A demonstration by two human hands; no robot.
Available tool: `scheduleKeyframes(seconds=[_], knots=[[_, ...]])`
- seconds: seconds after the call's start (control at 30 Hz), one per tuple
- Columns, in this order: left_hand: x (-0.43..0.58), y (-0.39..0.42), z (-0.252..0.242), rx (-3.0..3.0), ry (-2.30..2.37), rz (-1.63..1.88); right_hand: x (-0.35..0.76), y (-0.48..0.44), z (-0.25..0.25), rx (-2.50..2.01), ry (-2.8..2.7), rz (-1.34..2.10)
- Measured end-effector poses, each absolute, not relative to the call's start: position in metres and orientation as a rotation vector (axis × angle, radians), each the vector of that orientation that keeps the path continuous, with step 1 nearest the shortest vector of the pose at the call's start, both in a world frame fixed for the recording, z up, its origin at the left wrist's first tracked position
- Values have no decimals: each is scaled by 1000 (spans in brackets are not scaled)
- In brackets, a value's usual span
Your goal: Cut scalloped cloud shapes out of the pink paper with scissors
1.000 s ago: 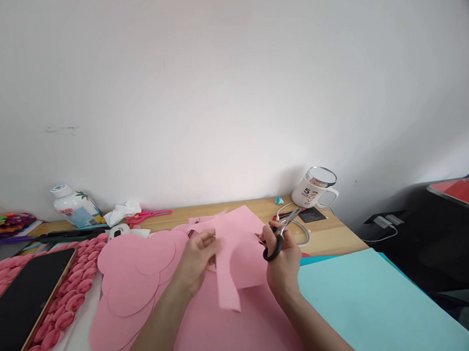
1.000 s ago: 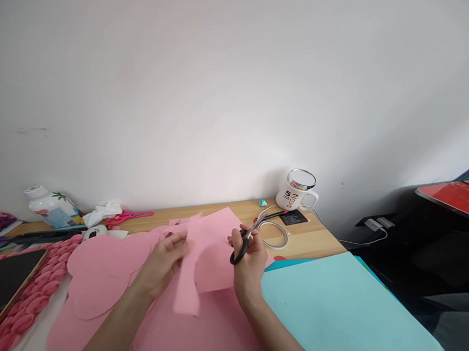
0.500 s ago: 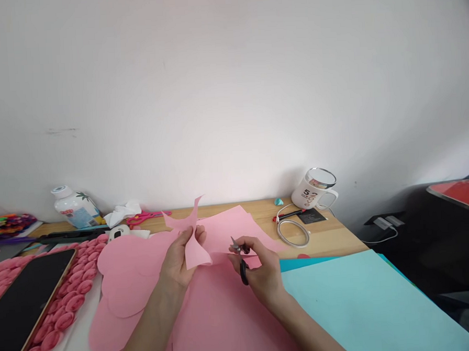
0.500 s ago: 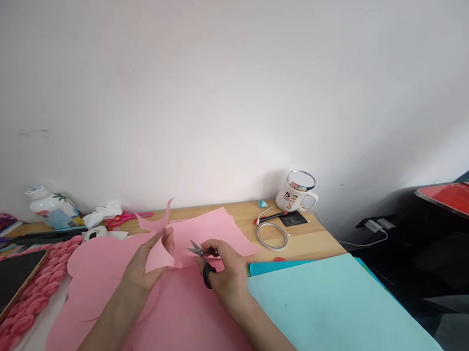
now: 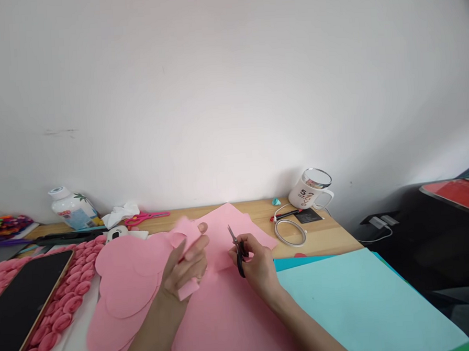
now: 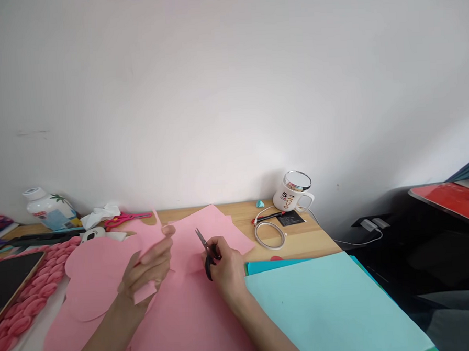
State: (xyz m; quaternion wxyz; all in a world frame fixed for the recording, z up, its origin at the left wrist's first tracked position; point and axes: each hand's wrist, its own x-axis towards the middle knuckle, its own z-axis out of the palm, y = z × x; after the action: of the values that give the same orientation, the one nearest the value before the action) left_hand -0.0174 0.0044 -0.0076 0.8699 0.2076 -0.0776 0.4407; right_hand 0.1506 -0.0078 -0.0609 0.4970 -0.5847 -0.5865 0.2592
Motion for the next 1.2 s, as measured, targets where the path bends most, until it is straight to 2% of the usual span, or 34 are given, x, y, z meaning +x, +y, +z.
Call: scheduleKeyframes(seconds=[0.17,0.23,0.37,0.47,0.53,0.63,0.7,0.8,0.9,1.07,1.2], knots=[[-24,3,6,632,-146,928,155,-3,-58,-1380,-1242,850],[-20,-1,10,765,-8,698,154,-4,-56,-1302,-1166,984],[-7,-10,11,1241,-86,86,154,-3,-57,-1213,-1049,1135],[-3,-10,8,1325,103,-24,156,-2,-56,-1157,-966,1148],[0,-7,5,1331,473,186,156,-2,-52,-1113,-913,1102],[5,0,-2,1398,1131,958,156,-4,-42,-1088,-857,1002],[7,5,-8,1541,1343,1284,155,-6,-38,-1094,-847,940],[6,12,-17,1882,1279,1355,154,-9,-38,-1078,-912,825],[3,15,-22,1961,1158,1364,155,-12,-43,-1080,-1017,510],[0,8,-15,1520,1296,1650,158,-13,-46,-1006,-1116,-101],[-2,3,-5,1185,1408,1864,157,-12,-47,-1030,-1177,-104]])
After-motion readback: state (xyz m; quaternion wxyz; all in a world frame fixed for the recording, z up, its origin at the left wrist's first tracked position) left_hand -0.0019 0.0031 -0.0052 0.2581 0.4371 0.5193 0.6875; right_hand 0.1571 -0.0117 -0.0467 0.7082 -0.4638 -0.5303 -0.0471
